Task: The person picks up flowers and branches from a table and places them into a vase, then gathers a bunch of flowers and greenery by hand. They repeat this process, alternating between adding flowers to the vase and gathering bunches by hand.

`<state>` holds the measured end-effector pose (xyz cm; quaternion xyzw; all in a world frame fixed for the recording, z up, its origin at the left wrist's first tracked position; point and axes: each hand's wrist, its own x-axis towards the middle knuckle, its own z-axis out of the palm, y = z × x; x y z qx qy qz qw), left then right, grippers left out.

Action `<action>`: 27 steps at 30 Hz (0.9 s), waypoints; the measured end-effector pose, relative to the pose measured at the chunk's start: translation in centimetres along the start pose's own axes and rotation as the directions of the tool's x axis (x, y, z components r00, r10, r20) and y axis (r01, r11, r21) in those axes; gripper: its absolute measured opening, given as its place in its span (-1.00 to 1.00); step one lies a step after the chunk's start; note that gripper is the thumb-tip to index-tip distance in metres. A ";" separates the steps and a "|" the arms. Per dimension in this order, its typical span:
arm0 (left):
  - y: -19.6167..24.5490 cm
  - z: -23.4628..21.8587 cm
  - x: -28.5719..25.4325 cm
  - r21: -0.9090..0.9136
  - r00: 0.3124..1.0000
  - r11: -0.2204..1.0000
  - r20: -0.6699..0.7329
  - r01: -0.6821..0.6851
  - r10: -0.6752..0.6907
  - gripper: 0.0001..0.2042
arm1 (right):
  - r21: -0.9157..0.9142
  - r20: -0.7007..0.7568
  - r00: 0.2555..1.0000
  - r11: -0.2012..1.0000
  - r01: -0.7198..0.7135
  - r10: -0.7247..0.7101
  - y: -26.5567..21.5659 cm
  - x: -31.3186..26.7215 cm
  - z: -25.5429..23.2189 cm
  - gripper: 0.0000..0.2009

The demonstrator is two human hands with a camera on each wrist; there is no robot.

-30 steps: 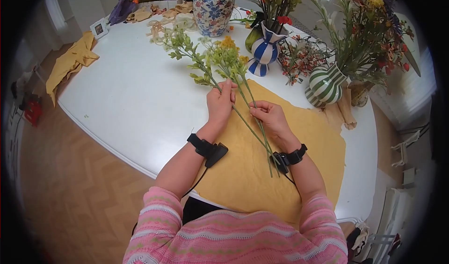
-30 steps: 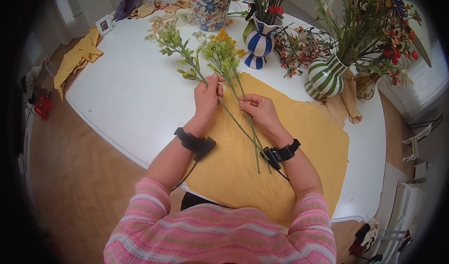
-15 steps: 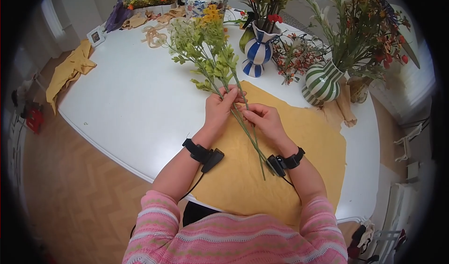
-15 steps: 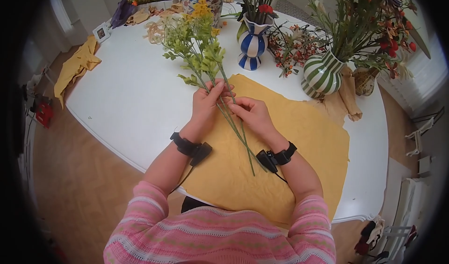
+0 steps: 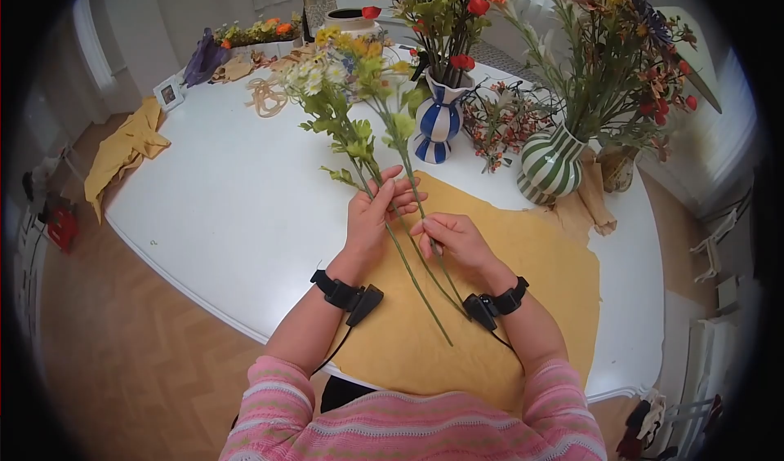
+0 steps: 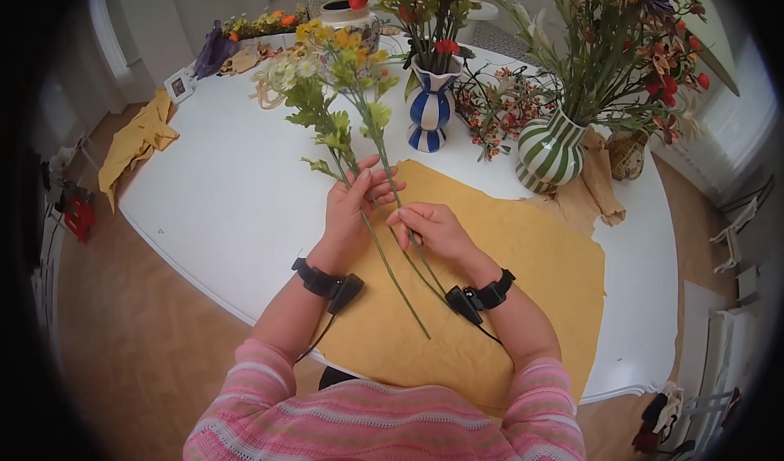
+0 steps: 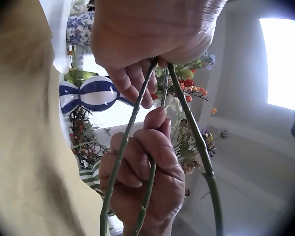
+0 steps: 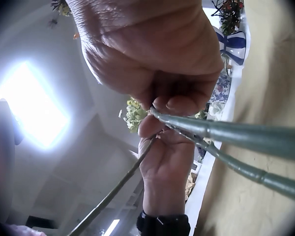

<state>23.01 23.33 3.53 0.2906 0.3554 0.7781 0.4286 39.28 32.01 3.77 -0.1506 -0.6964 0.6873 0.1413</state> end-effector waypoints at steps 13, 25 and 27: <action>0.0 -0.3 0.0 0.051 0.999 0.999 0.040 0.009 -0.011 -0.63 | -0.194 -0.211 0.976 0.981 0.004 -0.045 -0.8 -0.4 0.9 -0.85; 0.7 -0.5 0.1 0.033 0.998 0.999 0.063 -0.020 0.018 -0.59 | -0.176 -0.500 0.781 0.927 0.332 -0.375 -7.9 -2.5 -1.4 -0.88; 0.7 -0.5 0.1 0.043 0.998 0.999 0.062 -0.008 0.005 -0.60 | -0.245 -0.571 0.636 0.847 0.471 -0.519 -9.9 -1.9 -1.9 -0.87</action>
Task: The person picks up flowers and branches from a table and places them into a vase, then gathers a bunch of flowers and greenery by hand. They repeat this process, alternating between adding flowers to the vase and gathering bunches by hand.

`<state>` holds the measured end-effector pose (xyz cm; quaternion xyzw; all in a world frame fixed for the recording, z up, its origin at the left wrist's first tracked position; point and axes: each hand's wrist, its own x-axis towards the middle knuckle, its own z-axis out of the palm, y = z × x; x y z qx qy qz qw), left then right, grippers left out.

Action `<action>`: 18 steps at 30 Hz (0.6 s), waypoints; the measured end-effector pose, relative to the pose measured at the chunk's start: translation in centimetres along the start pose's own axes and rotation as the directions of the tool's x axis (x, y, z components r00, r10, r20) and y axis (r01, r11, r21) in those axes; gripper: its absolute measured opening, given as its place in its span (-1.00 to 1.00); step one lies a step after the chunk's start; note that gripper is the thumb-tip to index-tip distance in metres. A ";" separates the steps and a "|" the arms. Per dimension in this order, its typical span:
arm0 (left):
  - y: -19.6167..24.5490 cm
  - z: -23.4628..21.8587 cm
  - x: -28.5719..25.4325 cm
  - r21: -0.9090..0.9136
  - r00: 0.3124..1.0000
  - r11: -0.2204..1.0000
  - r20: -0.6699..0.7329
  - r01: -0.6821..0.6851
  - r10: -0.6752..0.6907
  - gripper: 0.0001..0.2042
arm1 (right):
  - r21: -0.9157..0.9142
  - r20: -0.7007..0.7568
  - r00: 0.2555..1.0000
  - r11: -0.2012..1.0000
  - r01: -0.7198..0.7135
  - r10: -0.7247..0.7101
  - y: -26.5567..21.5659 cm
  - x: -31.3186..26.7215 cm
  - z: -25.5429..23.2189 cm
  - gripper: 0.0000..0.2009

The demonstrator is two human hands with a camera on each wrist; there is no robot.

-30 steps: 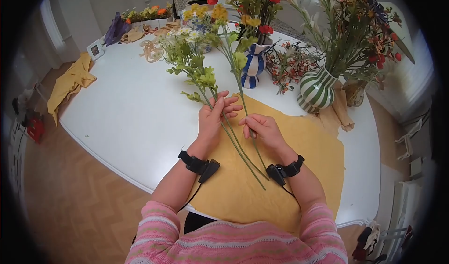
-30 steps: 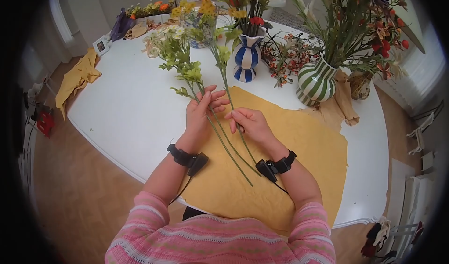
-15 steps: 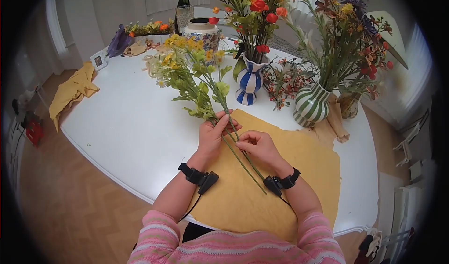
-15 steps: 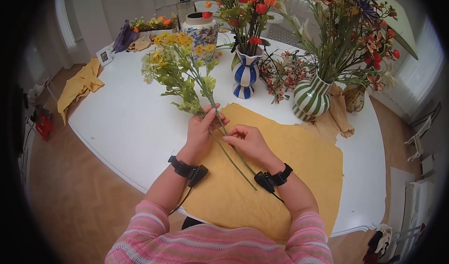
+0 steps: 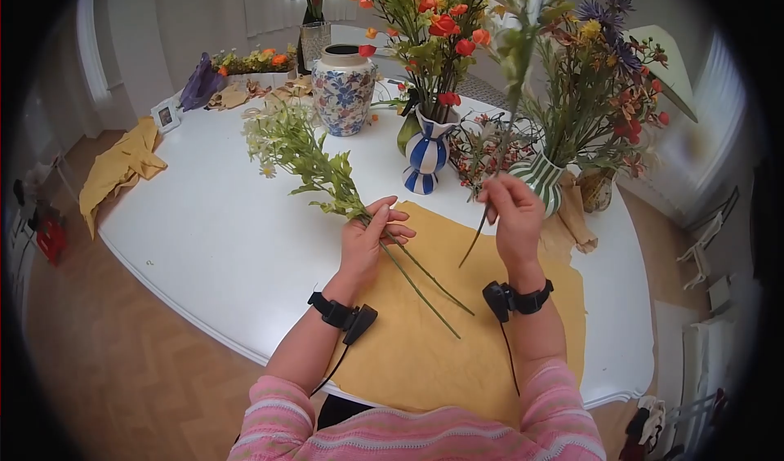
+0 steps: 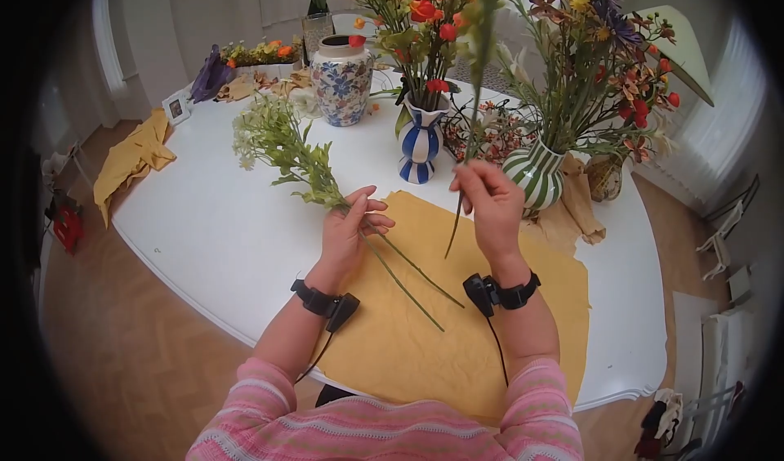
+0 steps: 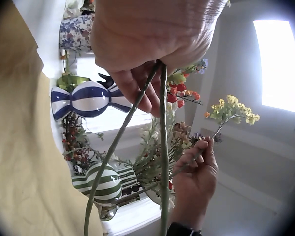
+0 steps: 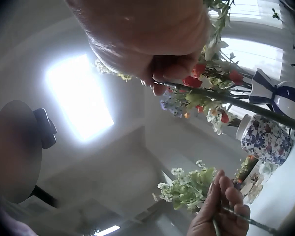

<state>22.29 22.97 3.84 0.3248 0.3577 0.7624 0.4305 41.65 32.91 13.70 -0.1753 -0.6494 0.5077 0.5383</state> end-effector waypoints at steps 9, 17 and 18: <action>0.1 0.3 -0.1 0.025 0.999 0.999 -0.022 0.027 -0.027 -0.62 | -0.146 -0.201 0.897 0.918 0.369 -0.393 -2.4 13.4 0.4 -0.81; 0.2 0.6 -0.2 0.068 0.999 0.997 -0.017 0.043 -0.042 -0.62 | -0.296 -0.200 0.857 0.863 0.410 -0.475 1.2 19.9 1.9 -0.79; 0.2 0.6 -0.2 0.079 0.999 0.996 -0.016 0.040 -0.039 -0.62 | -0.296 -0.202 0.856 0.863 0.409 -0.475 1.2 20.2 2.3 -0.79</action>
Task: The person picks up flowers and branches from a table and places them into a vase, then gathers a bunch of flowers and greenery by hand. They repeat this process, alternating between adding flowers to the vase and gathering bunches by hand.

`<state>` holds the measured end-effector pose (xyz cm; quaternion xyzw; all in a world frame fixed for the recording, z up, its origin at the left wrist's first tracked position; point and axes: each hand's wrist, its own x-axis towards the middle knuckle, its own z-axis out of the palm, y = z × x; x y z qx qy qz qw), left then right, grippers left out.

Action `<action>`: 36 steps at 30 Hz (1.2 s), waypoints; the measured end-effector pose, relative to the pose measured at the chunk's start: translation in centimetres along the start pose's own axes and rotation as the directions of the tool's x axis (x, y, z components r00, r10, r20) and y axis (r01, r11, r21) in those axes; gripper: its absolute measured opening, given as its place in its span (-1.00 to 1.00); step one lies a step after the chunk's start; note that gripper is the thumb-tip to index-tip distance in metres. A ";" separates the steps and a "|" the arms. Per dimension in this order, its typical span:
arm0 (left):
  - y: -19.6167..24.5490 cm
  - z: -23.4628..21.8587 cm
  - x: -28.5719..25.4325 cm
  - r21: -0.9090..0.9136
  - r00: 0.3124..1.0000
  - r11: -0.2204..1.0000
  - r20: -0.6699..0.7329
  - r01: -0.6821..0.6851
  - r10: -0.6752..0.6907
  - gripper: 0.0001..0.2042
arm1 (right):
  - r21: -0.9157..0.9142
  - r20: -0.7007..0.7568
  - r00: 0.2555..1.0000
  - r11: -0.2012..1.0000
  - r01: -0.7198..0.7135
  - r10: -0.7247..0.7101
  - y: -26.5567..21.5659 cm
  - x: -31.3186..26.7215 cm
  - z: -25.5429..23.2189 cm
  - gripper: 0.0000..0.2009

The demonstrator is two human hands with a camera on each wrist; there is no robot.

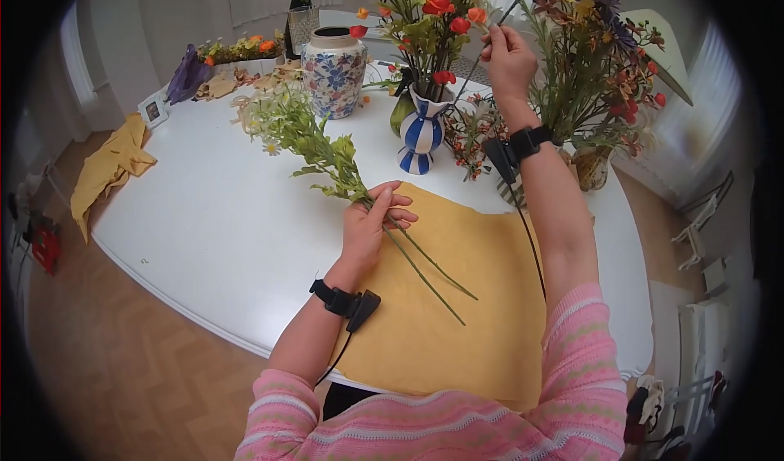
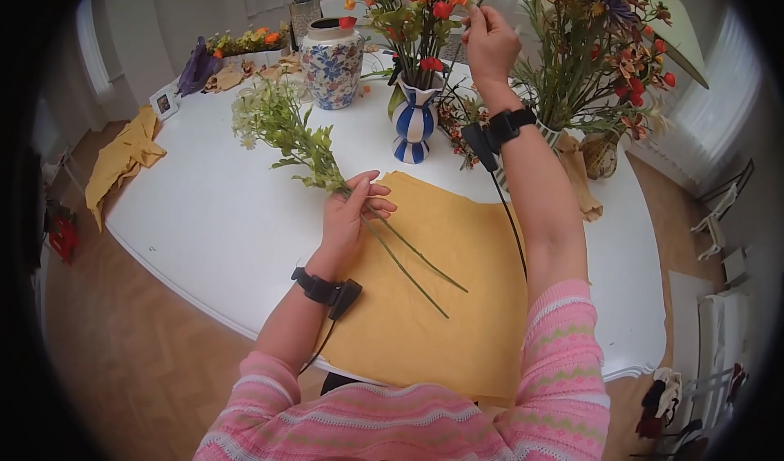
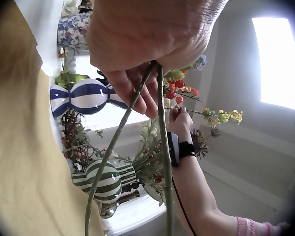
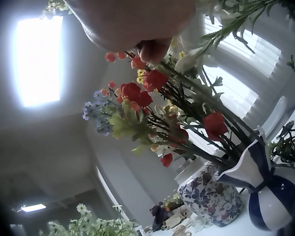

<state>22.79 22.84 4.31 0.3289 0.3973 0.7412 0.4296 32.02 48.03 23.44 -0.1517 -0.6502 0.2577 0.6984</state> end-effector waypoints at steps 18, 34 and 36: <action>0.0 0.2 -0.1 0.036 1.000 0.999 -0.007 0.010 -0.009 -0.63 | -0.415 0.236 0.910 0.882 -0.222 0.340 6.3 -2.4 0.9 -0.75; -0.1 0.3 -0.1 0.041 1.000 0.999 -0.017 0.015 -0.014 -0.62 | -0.802 0.338 0.818 0.597 -0.009 0.466 5.9 -5.0 0.6 -0.71; -0.1 0.4 -0.2 0.041 1.000 0.999 -0.010 0.018 -0.018 -0.62 | -0.765 0.323 0.820 0.641 -0.068 0.473 6.0 -5.1 0.6 -0.71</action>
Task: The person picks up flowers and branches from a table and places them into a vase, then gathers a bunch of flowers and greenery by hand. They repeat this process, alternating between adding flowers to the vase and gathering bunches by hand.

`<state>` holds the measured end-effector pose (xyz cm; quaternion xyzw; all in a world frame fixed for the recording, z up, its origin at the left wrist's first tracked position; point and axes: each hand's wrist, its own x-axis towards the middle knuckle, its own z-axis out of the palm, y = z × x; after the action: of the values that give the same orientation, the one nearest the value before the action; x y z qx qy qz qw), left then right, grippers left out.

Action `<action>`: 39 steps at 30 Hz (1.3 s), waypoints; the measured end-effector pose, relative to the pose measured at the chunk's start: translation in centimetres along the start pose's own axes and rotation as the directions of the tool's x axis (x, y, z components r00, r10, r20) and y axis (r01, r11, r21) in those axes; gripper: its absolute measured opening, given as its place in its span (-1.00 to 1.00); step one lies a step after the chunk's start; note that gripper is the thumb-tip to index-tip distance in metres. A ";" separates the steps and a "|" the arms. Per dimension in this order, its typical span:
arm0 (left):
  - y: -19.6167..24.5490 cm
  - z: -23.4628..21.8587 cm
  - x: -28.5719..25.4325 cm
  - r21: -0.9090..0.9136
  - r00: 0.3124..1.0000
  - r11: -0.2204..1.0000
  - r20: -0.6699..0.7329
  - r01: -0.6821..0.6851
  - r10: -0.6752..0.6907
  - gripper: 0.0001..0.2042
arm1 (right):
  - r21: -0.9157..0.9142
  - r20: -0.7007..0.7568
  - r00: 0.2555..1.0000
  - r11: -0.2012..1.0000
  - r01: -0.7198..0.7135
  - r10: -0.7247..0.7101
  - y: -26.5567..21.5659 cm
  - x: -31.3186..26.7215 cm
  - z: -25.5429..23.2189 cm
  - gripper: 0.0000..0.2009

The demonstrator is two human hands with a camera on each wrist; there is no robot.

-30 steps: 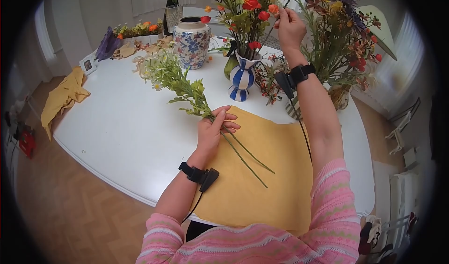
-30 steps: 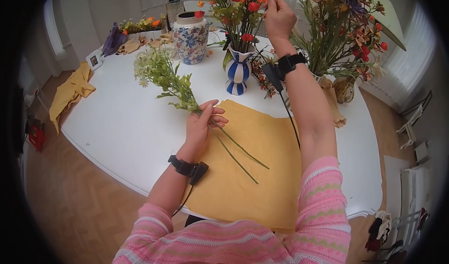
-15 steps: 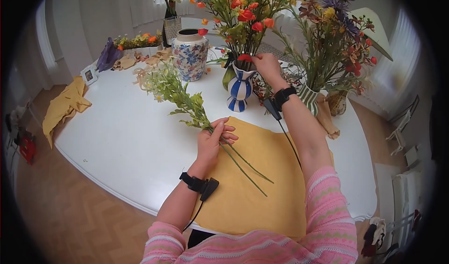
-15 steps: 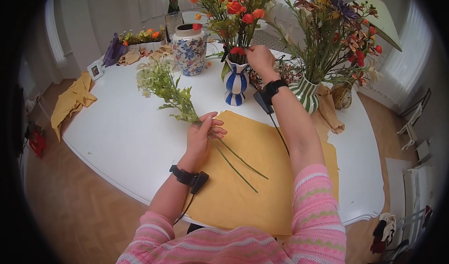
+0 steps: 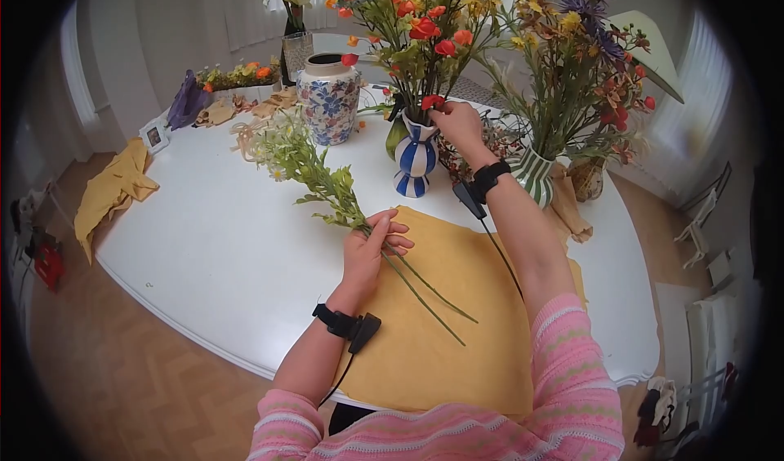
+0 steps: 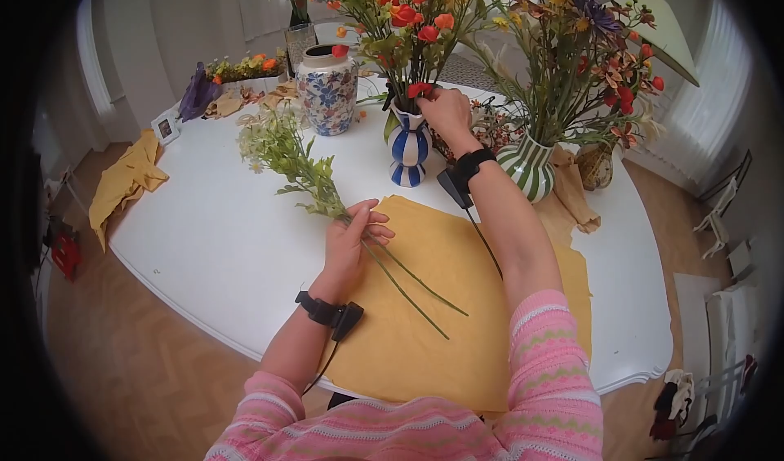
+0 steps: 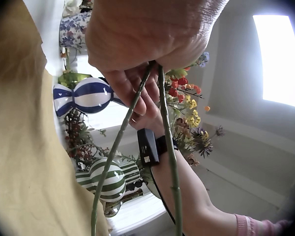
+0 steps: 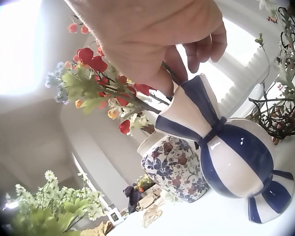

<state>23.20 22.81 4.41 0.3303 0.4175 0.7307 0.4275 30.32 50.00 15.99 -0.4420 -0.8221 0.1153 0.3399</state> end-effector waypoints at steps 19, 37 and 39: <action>0.1 0.3 -0.2 -0.008 1.000 1.000 -0.004 -0.016 0.016 -0.66 | 0.545 -0.155 0.987 0.837 0.053 0.038 1.3 -7.7 0.1 -0.71; -0.7 -0.1 0.1 0.109 0.999 0.994 0.018 -0.033 0.031 -0.60 | 0.605 0.734 0.659 0.598 -0.525 -0.164 2.3 -25.7 1.7 -0.77; -1.1 -0.2 0.3 0.077 0.999 0.997 0.048 -0.013 0.010 -0.63 | 0.621 0.695 0.704 0.614 -0.487 -0.144 2.1 -25.7 1.5 -0.77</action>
<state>23.29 23.30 3.37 0.3665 0.4333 0.7082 0.4199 40.40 30.75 2.11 -0.2605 -0.7032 0.6442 0.1504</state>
